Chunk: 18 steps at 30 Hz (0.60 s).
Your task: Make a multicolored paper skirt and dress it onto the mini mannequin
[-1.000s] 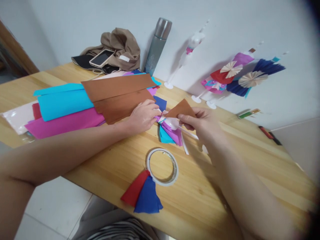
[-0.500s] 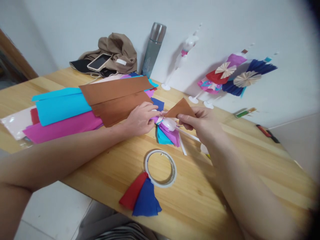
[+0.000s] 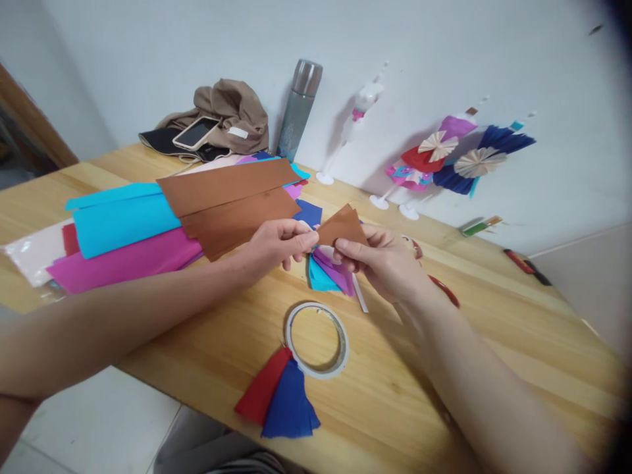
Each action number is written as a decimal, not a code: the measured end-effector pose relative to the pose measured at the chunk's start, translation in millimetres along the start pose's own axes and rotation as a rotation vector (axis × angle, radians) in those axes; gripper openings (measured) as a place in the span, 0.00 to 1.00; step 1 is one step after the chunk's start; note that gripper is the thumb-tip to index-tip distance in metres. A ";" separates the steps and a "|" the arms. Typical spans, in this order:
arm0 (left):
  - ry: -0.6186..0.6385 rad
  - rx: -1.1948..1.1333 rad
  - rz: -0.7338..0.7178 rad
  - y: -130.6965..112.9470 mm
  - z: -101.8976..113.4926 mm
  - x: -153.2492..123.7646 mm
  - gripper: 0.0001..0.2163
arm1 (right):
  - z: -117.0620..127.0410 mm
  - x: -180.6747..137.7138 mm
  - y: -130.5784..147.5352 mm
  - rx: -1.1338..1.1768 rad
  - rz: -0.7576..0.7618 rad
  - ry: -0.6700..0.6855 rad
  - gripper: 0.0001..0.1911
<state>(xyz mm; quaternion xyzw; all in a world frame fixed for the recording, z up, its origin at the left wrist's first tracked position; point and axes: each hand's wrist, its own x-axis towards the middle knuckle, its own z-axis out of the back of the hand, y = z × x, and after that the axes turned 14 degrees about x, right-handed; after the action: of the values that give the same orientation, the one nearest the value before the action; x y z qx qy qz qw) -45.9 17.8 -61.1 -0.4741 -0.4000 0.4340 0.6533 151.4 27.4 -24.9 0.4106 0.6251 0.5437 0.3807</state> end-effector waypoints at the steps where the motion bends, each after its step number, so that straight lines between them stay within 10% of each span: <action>1: 0.006 -0.035 0.018 -0.7 -0.8 0.1 0.13 | 0.9 0.1 -1.4 -0.021 -0.004 0.026 0.12; 9: 0.075 0.261 -0.180 -6.8 2.9 2.3 0.10 | 0.4 -9.0 7.4 -0.484 0.359 0.037 0.36; 14: 0.136 0.375 -0.263 -7.0 3.5 -1.0 0.07 | -12.6 -16.9 12.8 -0.764 0.344 0.144 0.03; 18: 0.185 0.341 -0.222 -6.9 7.0 -1.0 0.04 | -10.0 -16.6 12.4 -0.654 0.187 0.147 0.09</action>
<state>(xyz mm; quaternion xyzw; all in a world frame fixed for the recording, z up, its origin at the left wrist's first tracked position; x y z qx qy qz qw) -51.5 17.6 -53.0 -0.3478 -0.3091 0.3754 0.8016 149.6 9.2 -10.9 0.2820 0.4031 0.7762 0.3945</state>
